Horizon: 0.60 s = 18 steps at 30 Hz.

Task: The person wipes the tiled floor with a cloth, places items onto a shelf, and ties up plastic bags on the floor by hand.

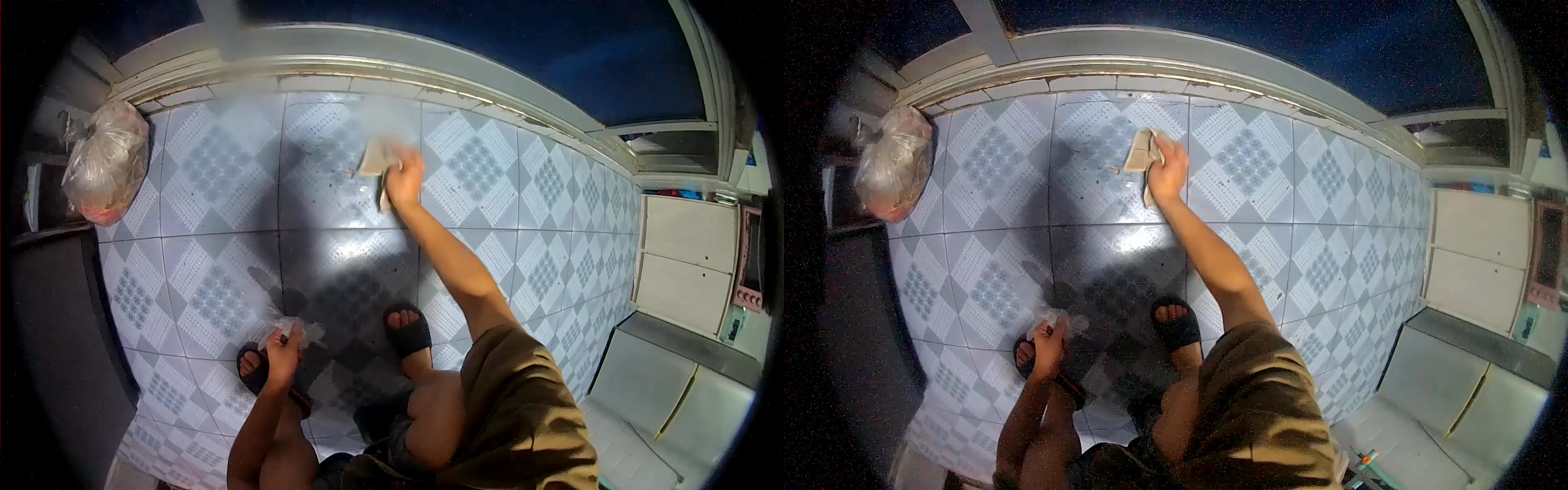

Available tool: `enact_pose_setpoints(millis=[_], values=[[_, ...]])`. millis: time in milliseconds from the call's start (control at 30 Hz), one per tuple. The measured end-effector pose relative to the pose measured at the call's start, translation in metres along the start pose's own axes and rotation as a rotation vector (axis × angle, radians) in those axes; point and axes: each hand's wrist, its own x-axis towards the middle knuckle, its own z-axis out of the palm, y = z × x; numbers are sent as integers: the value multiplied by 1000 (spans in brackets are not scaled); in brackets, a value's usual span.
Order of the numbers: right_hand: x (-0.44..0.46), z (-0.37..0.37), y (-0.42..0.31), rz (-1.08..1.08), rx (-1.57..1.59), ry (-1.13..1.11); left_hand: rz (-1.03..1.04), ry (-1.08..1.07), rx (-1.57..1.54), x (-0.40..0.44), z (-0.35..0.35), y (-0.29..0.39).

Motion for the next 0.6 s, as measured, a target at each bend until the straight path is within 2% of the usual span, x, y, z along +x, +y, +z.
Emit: enact_pose_setpoints(millis=[100,167,233,267,333,367,400,433,467,500,567,600], values=[[57,2,-6,15,75,198,50,-3,-55,-1,-9,-3],[98,10,4,306,74,262,110,20,-48,3,-23,-16],[131,34,15,609,231,118,75,99,-91,3,-30,-19],[137,56,14,599,238,98,75,117,-104,4,-34,-20],[136,99,5,660,201,237,54,171,-28,7,-41,-25],[121,118,-10,497,137,136,49,181,-35,4,-41,-17],[101,125,-45,374,-71,42,47,155,-60,0,-37,-2],[84,131,-79,133,-7,38,49,131,-86,-1,-34,7],[67,156,-81,-108,-150,-75,47,142,-93,1,-32,8],[61,155,-98,-112,-144,-85,50,136,-90,4,-32,7],[45,133,-145,-21,185,-441,56,145,-94,6,-34,0],[40,126,-147,-120,277,-376,75,119,-114,8,-37,-5]])
